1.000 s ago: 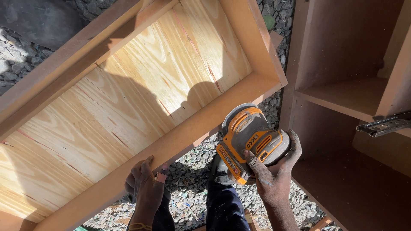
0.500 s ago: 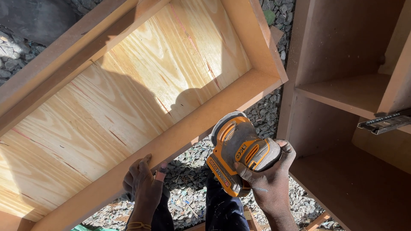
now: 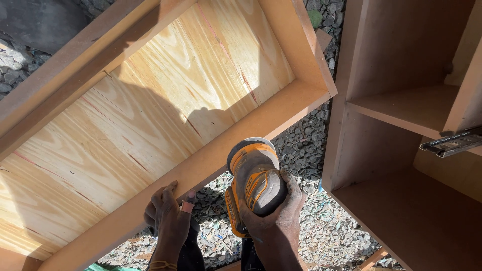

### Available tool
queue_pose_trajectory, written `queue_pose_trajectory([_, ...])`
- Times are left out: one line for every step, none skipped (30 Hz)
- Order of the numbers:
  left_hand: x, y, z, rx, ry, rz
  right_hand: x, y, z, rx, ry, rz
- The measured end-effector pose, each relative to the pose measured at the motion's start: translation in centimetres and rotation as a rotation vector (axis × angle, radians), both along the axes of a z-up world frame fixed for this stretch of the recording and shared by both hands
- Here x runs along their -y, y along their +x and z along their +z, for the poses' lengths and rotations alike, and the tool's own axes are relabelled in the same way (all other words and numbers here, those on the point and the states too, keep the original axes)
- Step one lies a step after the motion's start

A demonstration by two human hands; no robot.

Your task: Sanding the interior surfaces of a wooden drawer using a power orbital sander.

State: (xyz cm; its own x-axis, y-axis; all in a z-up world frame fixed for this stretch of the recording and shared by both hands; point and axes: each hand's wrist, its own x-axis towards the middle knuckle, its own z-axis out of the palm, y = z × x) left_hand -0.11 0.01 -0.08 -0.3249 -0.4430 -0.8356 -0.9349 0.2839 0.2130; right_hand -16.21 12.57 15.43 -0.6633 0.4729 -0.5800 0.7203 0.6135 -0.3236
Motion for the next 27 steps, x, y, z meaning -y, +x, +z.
queue_pose_trajectory([0.0,0.0,0.0,0.001,-0.001,0.001,0.0,-0.5,0.0,0.001,-0.001,0.001])
queue_pose_trajectory([0.0,0.0,-0.1,-0.008,-0.002,-0.010,0.0,-1.0,0.0,-0.077,-0.114,-0.036])
queue_pose_trajectory([0.0,0.1,-0.1,-0.015,-0.001,-0.020,0.0,-1.4,0.0,-0.152,-0.226,-0.072])
queue_pose_trajectory([0.0,0.0,0.1,-0.012,0.000,-0.019,-0.5,-1.6,0.4,-0.149,-0.226,-0.071])
queue_pose_trajectory([0.1,-0.1,0.2,-0.012,0.011,-0.004,-0.9,-1.8,0.8,-0.069,-0.194,-0.031])
queue_pose_trajectory([0.1,-0.3,0.4,-0.011,0.022,0.011,-1.3,-1.9,1.2,0.012,-0.163,0.008])
queue_pose_trajectory([0.0,-0.1,0.2,-0.010,0.021,0.014,-2.0,-2.0,1.1,0.013,-0.163,0.011])
queue_pose_trajectory([-0.1,0.2,0.1,-0.039,0.004,0.000,-2.6,-2.0,1.0,-0.073,-0.174,0.132])
queue_pose_trajectory([-0.2,0.3,-0.1,-0.069,-0.014,-0.014,-3.2,-2.1,0.8,-0.161,-0.185,0.253])
queue_pose_trajectory([-0.1,0.2,-0.1,-0.070,-0.015,-0.012,-3.3,-2.5,0.9,-0.161,-0.187,0.256])
queue_pose_trajectory([-0.1,0.2,0.0,-0.057,-0.015,-0.018,-3.5,-2.9,1.1,-0.166,-0.178,0.288])
queue_pose_trajectory([-0.1,0.1,0.1,-0.044,-0.015,-0.024,-3.6,-3.2,1.2,-0.170,-0.170,0.320])
queue_pose_trajectory([-0.1,0.1,0.3,-0.039,-0.014,-0.020,-3.6,-3.5,1.2,-0.164,-0.171,0.322])
queue_pose_trajectory([0.0,0.1,0.5,-0.058,0.012,0.003,-3.6,-3.9,1.3,-0.166,-0.165,0.356])
queue_pose_trajectory([0.0,-0.2,0.5,-0.084,0.037,0.026,-3.7,-4.3,1.2,-0.175,-0.158,0.390])
queue_pose_trajectory([0.0,-0.1,0.4,-0.085,0.038,0.028,-3.7,-4.3,1.0,-0.176,-0.157,0.393])
queue_pose_trajectory([0.0,0.0,0.3,-0.090,0.037,0.013,-3.7,-4.3,0.8,-0.159,-0.130,0.394])
queue_pose_trajectory([0.0,0.2,0.2,-0.094,0.036,-0.001,-3.7,-4.2,0.7,-0.141,-0.102,0.395])
queue_pose_trajectory([0.1,0.1,0.5,-0.090,0.036,0.002,-3.5,-4.1,0.7,-0.137,-0.103,0.398])
queue_pose_trajectory([0.3,-0.1,0.8,-0.115,0.075,0.041,-3.3,-4.0,0.8,-0.130,-0.104,0.378])
queue_pose_trajectory([0.6,-0.2,1.1,-0.139,0.111,0.079,-2.9,-3.8,0.9,-0.123,-0.108,0.358])
queue_pose_trajectory([0.7,-0.1,1.2,-0.134,0.108,0.082,-2.6,-3.1,0.9,-0.118,-0.112,0.360])
queue_pose_trajectory([1.0,-0.1,1.4,-0.155,0.139,0.094,-2.3,-2.4,0.9,-0.120,-0.065,0.389])
queue_pose_trajectory([1.2,-0.1,1.5,-0.176,0.170,0.107,-2.0,-1.7,0.8,-0.121,-0.018,0.418])
queue_pose_trajectory([1.2,0.7,0.8,-0.175,0.166,0.110,-1.5,-0.3,0.3,-0.120,-0.023,0.421])
queue_pose_trajectory([1.1,1.4,0.0,-0.238,0.196,0.126,-1.2,1.1,-0.3,-0.118,0.026,0.487])
queue_pose_trajectory([0.8,2.2,-0.5,-0.297,0.232,0.140,-0.9,2.6,-0.5,-0.111,0.079,0.551])
